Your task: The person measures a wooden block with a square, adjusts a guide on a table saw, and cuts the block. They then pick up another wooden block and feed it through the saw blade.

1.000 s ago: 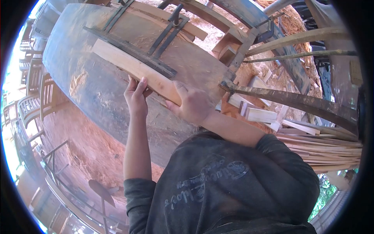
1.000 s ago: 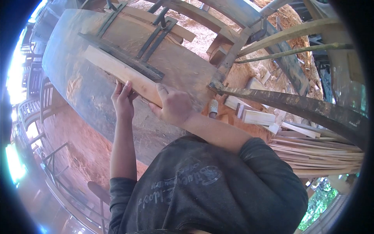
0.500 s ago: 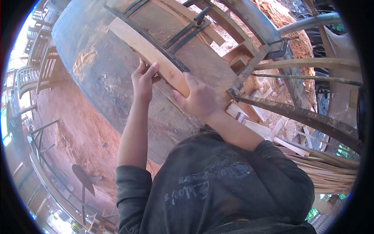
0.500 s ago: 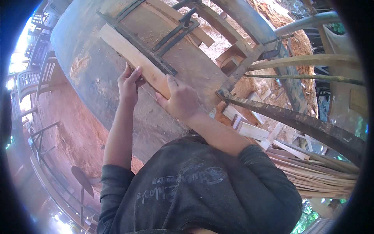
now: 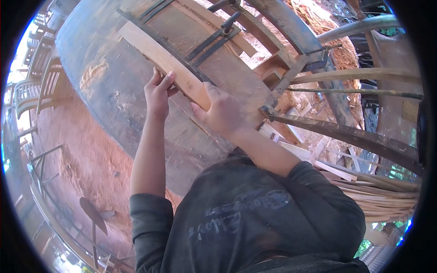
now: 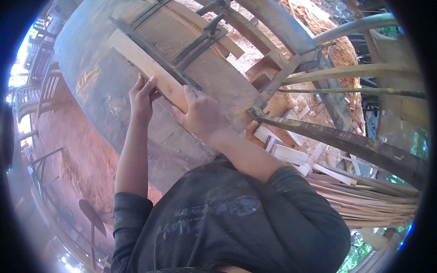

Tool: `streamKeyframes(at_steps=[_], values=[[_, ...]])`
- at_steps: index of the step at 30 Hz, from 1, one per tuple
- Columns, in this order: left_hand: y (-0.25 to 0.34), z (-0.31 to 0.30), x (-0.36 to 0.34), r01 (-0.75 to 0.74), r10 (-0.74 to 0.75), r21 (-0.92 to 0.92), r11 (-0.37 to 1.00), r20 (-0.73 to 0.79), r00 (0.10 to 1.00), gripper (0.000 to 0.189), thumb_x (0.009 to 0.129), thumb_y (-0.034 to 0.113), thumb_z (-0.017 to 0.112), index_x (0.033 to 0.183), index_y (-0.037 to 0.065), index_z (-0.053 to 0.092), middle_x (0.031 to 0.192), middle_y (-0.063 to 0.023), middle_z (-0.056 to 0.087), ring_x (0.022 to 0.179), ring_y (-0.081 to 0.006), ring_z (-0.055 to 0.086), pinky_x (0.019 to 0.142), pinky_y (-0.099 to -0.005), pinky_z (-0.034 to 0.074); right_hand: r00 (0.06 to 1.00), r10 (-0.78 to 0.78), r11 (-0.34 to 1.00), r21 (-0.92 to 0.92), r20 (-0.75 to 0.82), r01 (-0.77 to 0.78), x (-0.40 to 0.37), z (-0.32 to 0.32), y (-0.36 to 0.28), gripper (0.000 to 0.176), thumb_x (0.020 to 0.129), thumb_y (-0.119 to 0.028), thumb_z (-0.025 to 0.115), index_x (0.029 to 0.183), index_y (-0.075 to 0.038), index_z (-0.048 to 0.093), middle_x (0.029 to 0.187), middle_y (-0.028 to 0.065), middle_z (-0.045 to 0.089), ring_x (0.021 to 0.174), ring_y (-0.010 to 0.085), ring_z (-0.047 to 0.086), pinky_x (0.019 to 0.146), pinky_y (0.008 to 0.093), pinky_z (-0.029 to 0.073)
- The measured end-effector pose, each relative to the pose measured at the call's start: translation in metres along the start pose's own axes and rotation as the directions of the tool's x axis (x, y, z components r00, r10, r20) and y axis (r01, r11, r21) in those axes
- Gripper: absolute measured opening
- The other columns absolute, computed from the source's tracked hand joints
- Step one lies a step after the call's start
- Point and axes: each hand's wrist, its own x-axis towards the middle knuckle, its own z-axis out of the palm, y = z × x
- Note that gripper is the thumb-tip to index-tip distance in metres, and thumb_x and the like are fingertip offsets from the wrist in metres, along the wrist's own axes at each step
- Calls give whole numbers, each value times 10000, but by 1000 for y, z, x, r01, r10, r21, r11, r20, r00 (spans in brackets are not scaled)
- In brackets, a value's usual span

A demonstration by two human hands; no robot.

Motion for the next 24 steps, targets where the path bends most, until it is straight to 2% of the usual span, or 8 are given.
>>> streamKeyframes(at_steps=[3,9,12,15,18,22,24], values=[[2,0,2,-11,11,-18,1000,-13,1000,636,999,185,731,1559,-4,495,1182,-45,724,995,-140,719,782,-296,614,1000,-20,1000,12,-22,20,4,2,-1,678,888,-392,775,1357,60,585,1082,252,739,997,405,745,844,485,607],[4,-1,5,1,-3,-49,999,-43,999,594,994,184,747,1507,-37,545,1178,-56,721,998,-139,711,801,-294,606,1000,-17,999,31,-18,17,12,8,-3,674,875,-375,786,1349,59,584,1064,258,742,982,410,747,831,494,608],[3,4,2,38,-43,-47,998,-115,992,573,996,180,755,1482,-57,564,1167,-47,714,977,-118,692,797,-282,594,1000,-14,999,36,-26,15,16,12,-2,673,866,-367,793,1346,58,590,1062,263,742,982,412,747,829,495,608],[-1,12,-21,19,-19,0,1000,-78,997,586,999,186,761,1480,-77,555,1139,-29,711,956,-94,671,784,-269,580,1000,0,999,49,-18,1,20,9,-7,660,856,-351,812,1325,65,606,1073,268,741,989,423,740,845,495,598],[1,26,-43,97,-95,24,995,-98,991,581,1002,175,757,1469,-103,551,1112,-23,716,941,-81,665,778,-264,570,1000,9,998,63,-20,-8,22,12,-7,667,853,-354,822,1325,69,613,1085,268,743,993,426,738,854,492,596],[3,18,-33,85,-82,60,995,-60,995,464,998,159,751,1370,-94,634,1086,-36,721,899,-87,676,709,-245,573,998,-14,1000,13,-61,15,23,12,-8,679,860,-370,818,1336,69,614,1084,259,747,980,420,744,840,488,601],[6,20,-32,60,-55,64,996,-85,995,433,996,152,750,1346,-84,652,1083,-41,722,892,-93,679,689,-236,572,999,-2,999,34,-32,3,26,3,-13,680,860,-374,818,1331,72,615,1081,255,749,964,417,746,827,489,603]])
